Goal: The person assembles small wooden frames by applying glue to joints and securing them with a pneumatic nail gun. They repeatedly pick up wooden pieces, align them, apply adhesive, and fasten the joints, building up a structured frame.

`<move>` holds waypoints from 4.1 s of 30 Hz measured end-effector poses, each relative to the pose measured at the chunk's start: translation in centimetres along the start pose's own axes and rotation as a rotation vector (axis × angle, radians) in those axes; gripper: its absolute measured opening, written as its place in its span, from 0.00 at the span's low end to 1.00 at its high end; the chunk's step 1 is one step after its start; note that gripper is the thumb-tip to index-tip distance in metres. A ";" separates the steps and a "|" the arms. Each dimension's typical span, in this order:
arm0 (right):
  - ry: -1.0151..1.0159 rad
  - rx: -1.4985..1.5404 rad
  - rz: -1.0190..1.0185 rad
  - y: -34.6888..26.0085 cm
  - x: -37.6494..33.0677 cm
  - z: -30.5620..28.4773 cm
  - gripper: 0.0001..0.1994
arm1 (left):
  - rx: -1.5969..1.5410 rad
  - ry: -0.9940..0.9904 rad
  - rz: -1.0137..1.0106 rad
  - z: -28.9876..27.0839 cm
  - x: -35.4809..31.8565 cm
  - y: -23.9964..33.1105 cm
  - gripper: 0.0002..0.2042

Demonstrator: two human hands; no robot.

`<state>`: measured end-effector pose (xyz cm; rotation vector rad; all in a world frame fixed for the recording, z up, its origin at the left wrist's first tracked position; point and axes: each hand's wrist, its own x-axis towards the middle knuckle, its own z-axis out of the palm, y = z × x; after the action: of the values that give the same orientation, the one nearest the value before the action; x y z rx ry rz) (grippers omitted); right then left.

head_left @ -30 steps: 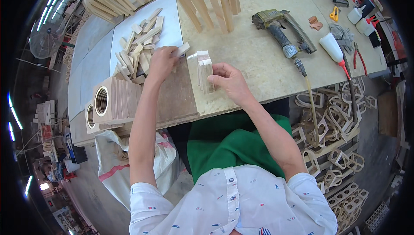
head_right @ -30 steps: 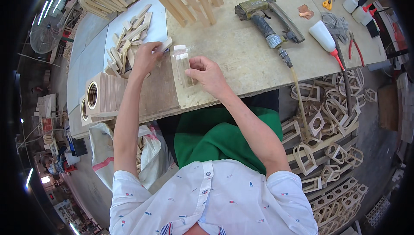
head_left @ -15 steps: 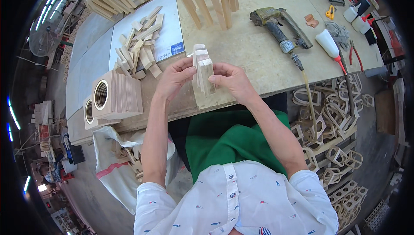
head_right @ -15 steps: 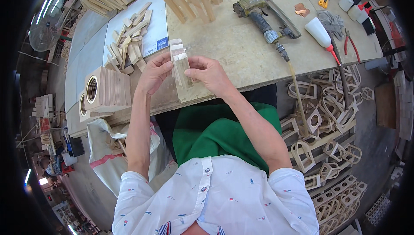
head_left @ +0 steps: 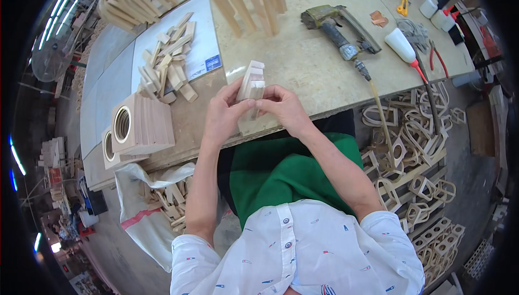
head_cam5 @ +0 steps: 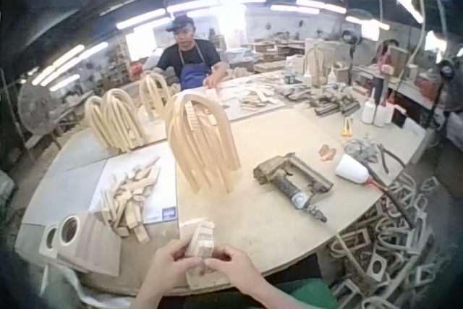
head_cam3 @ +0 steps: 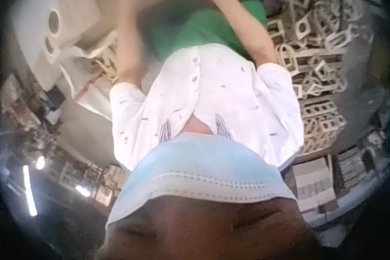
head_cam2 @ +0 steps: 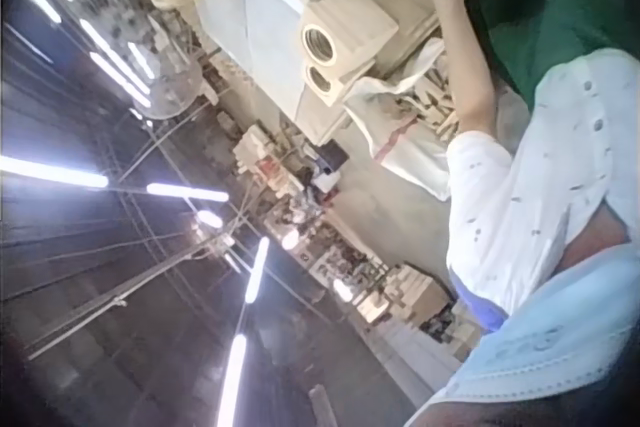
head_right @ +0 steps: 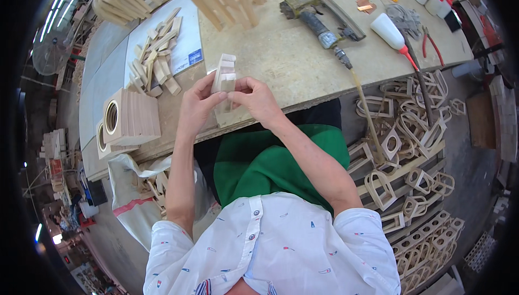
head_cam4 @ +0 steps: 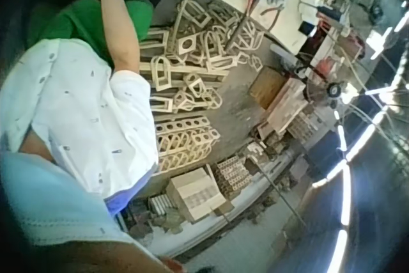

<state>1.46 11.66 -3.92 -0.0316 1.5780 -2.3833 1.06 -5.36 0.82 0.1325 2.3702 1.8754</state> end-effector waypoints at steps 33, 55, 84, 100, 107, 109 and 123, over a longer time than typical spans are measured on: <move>0.714 -1.663 -0.165 -17.7 -1.2 -29.0 0.28 | 1.182 -0.077 0.486 1.9 1.4 -0.8 0.25; 0.018 0.283 -0.637 -22.3 -6.1 -13.6 0.29 | -0.287 -0.190 -0.057 6.2 -2.3 4.4 0.30; -0.006 0.297 -0.560 -18.7 -3.6 -1.0 0.27 | -0.530 -0.079 0.015 4.2 -6.3 4.1 0.29; 0.162 0.230 -0.614 -16.9 -3.4 -1.8 0.21 | -0.578 -0.072 0.015 4.6 -6.0 4.2 0.29; 0.214 0.255 -0.655 -16.9 -3.4 -1.2 0.18 | -0.559 -0.068 0.021 4.6 -5.8 4.0 0.28; 0.218 0.254 -0.657 -16.9 -3.4 -1.2 0.18 | -0.566 -0.070 0.019 4.6 -5.8 4.1 0.28; 0.286 0.210 -0.695 -16.0 -4.2 -2.8 0.18 | -0.609 -0.039 -0.012 4.3 -5.9 3.6 0.28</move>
<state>1.46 21.02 10.03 -0.2423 1.6115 -3.2028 7.56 -1.21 3.54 0.0931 1.6666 2.4530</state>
